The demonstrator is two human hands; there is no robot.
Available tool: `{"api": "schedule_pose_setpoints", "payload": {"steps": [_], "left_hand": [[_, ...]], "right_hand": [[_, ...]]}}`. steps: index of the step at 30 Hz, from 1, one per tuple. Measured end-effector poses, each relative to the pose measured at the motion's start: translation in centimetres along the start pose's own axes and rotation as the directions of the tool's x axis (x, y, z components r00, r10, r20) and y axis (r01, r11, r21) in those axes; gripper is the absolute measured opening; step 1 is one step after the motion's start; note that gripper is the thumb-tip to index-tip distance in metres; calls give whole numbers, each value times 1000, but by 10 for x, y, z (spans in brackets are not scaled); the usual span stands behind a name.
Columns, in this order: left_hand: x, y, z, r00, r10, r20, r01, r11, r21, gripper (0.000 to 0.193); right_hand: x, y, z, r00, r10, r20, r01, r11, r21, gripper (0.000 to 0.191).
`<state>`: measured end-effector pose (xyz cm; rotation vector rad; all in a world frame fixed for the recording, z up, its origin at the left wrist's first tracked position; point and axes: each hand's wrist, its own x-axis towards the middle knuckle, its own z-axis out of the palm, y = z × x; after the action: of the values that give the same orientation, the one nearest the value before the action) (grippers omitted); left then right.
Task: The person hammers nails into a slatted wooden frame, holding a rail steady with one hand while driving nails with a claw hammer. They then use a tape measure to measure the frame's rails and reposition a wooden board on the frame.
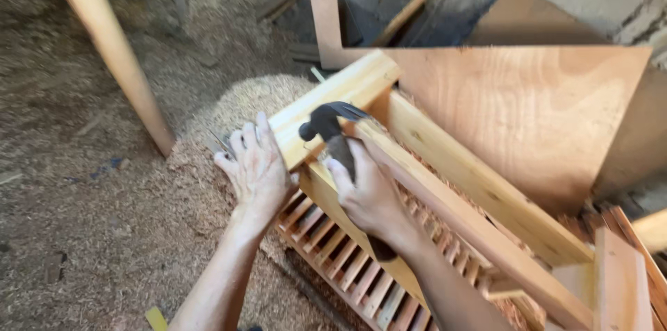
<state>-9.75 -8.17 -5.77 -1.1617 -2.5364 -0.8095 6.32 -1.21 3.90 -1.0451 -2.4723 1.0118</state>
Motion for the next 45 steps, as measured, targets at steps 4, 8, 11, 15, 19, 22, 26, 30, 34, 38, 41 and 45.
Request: {"api": "schedule_pose_setpoints", "payload": {"steps": [4, 8, 11, 15, 19, 22, 26, 30, 34, 38, 41, 45], "left_hand": [[-2, -3, 5, 999, 15, 50, -15, 1000, -1, 109], [-2, -3, 8, 999, -10, 50, 14, 997, -71, 115], [-1, -2, 5, 999, -4, 32, 6, 999, -50, 111], [-4, 1, -7, 999, 42, -31, -43, 999, -33, 111], [2, 7, -20, 999, 9, 53, -7, 999, -36, 102], [11, 5, -35, 953, -62, 298, 40, 996, 81, 125], [48, 0, -45, 884, -126, 450, 150, 989, -17, 77], [109, 20, -12, 857, -36, 514, 46, 999, -6, 53], [133, 35, 33, 882, 10, 471, 36, 995, -89, 57], [129, 37, 44, 829, -82, 553, 134, 990, -54, 57], [127, 42, 34, 801, -104, 589, 150, 988, -30, 59], [128, 49, 23, 813, -123, 569, 176, 984, -40, 58]], "right_hand": [[-19, -20, -33, 976, -109, -188, 136, 981, 137, 34], [-30, -48, -65, 826, -257, -502, 446, 842, 304, 27], [-14, -42, -44, 895, -266, -357, 349, 917, 194, 29], [1, -3, 3, 981, -181, -65, 178, 982, -56, 43], [3, 18, 1, 988, 81, -134, -72, 995, 72, 41], [2, 14, -19, 966, 50, -255, -35, 997, 64, 40], [9, 2, -45, 889, -209, -408, 198, 978, -70, 34], [24, -8, -65, 896, -54, -441, 52, 999, -17, 28], [44, -9, -79, 828, -68, -557, 117, 992, 53, 27], [76, 6, -65, 839, -47, -542, 119, 988, 99, 26], [93, 22, -38, 962, -50, -267, 35, 997, -62, 30], [97, 26, -27, 963, 41, -265, -60, 996, -63, 26]]}}
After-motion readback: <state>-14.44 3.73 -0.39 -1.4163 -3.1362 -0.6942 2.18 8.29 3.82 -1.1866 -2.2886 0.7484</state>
